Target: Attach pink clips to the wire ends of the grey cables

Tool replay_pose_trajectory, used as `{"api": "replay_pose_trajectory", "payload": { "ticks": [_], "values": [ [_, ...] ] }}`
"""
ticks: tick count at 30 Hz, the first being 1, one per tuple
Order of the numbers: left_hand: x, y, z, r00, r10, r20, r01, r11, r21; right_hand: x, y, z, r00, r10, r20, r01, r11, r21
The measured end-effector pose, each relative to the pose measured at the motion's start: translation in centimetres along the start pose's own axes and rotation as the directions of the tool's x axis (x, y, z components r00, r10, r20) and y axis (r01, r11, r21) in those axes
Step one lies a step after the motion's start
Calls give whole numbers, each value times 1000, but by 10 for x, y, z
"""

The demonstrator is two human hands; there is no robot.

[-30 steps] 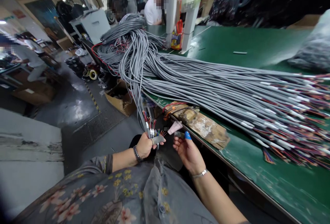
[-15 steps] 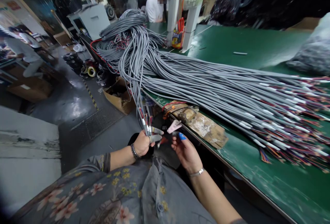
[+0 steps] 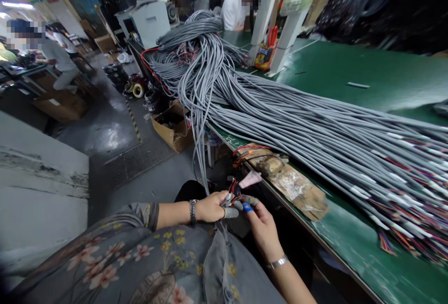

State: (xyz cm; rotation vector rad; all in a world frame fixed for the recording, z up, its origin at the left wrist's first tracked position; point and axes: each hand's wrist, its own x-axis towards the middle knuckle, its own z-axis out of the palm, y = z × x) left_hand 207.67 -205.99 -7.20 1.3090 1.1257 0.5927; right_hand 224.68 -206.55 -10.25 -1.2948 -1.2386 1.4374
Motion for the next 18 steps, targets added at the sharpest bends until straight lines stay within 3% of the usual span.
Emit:
{"api": "replay_pose_trajectory", "payload": {
  "ticks": [3,7,9,13,18],
  "values": [
    [2,-7,0,999,9,42,-7,998,-59,-7,-6,-3,974,-225,24,225,947,-229],
    [2,-14,-1,999,-13,48,17,997,-75,-15,-20,1,882,-456,121,461,775,-433],
    [2,-15,-1,996,1,86,9,993,-117,-17,-27,4,855,-491,168,511,744,-431],
    [0,-12,-3,983,47,178,-7,975,-221,-13,-41,11,848,-487,210,530,761,-375],
    [-1,-11,-6,985,-21,171,56,977,-205,-6,-52,16,856,-453,247,513,803,-305]
  ]
}}
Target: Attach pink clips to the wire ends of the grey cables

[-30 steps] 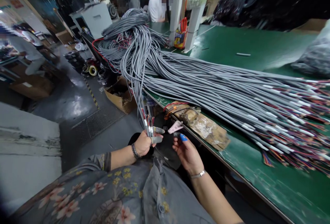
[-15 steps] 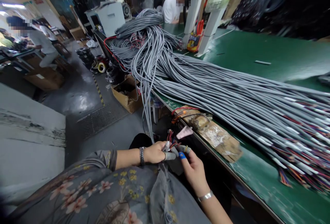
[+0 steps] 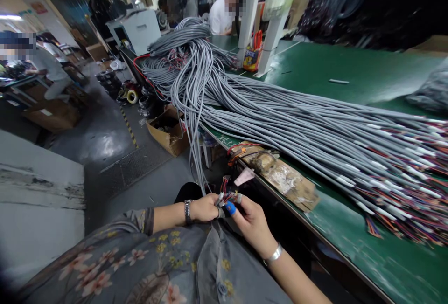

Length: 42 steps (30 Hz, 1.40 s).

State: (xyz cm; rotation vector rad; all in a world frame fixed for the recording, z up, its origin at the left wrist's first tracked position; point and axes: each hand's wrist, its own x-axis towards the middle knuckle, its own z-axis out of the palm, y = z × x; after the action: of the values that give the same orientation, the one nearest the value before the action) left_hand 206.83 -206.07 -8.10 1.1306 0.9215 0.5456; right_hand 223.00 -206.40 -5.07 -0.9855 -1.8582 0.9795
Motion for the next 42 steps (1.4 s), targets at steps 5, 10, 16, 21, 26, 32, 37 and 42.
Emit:
{"api": "replay_pose_trajectory", "payload": {
  "ticks": [5,10,16,21,26,32,37,42],
  "values": [
    [-2,-6,-4,998,42,46,-44,998,43,-3,2,-2,993,100,-58,-94,991,95],
    [-12,4,-5,991,133,-23,-132,991,29,-12,5,-12,956,260,-137,-225,947,229],
    [-24,25,-15,888,146,-437,-220,968,-124,-15,7,-17,947,290,-137,-250,935,251],
    [-28,34,-13,934,239,-267,-224,971,89,1,0,2,945,327,-26,-299,893,335],
    [-26,33,-7,977,72,-199,-38,985,168,12,-1,20,906,423,20,-384,801,459],
    [-26,32,-7,959,-44,-281,77,991,108,3,3,27,851,525,28,-446,691,569],
    [-28,33,-10,970,-87,-225,124,980,157,6,5,28,849,527,38,-429,646,631],
    [-27,34,-17,975,-142,-173,168,975,146,19,2,27,856,485,180,-482,619,620]
  ]
}}
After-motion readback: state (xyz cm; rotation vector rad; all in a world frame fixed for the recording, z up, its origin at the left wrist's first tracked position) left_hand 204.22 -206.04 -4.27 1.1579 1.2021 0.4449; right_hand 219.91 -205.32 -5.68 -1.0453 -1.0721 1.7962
